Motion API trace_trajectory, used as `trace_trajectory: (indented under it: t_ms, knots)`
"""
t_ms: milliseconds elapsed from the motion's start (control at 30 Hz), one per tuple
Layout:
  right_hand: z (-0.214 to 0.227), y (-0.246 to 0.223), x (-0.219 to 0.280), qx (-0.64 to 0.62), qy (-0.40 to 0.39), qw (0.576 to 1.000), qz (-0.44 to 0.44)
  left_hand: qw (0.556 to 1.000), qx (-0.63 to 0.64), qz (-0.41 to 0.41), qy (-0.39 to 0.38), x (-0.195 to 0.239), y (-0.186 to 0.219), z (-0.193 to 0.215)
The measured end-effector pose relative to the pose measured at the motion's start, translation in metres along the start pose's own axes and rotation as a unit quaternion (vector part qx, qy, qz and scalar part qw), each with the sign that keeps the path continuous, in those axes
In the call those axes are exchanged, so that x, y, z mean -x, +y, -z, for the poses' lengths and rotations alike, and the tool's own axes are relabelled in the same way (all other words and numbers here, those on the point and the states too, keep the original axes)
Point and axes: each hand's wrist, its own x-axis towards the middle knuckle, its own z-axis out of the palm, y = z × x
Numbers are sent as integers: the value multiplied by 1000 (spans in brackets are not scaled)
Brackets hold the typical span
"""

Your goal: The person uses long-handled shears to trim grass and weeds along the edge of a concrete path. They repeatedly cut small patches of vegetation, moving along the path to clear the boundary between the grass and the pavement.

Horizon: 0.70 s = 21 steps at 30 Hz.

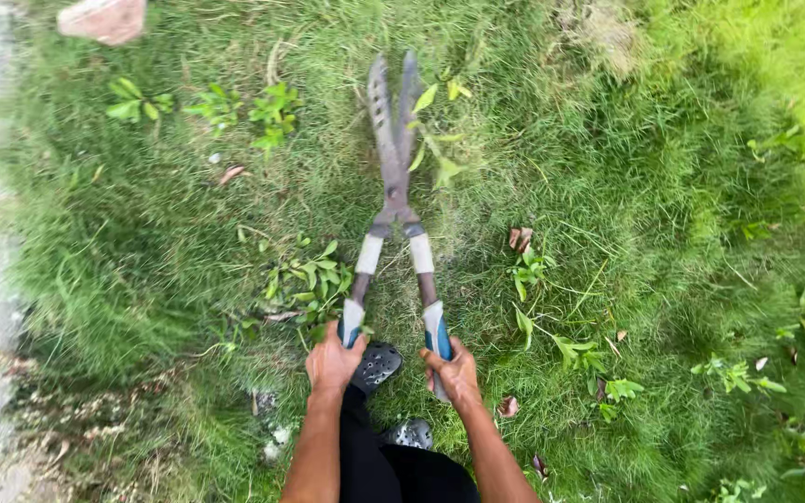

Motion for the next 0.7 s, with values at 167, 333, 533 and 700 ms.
trace_trajectory:
  t_ms: [167,333,533,700]
  knots:
    - [-16,34,27,57,-57,997,4,993,-25,106,-53,41,-107,0]
    - [-49,78,22,48,-77,995,-37,993,-19,113,-33,54,-184,-21]
    - [-103,71,-26,48,-68,997,3,992,18,116,-36,-14,-178,-2]
    - [-135,44,-49,-8,-67,996,60,996,53,53,38,-63,-159,25]
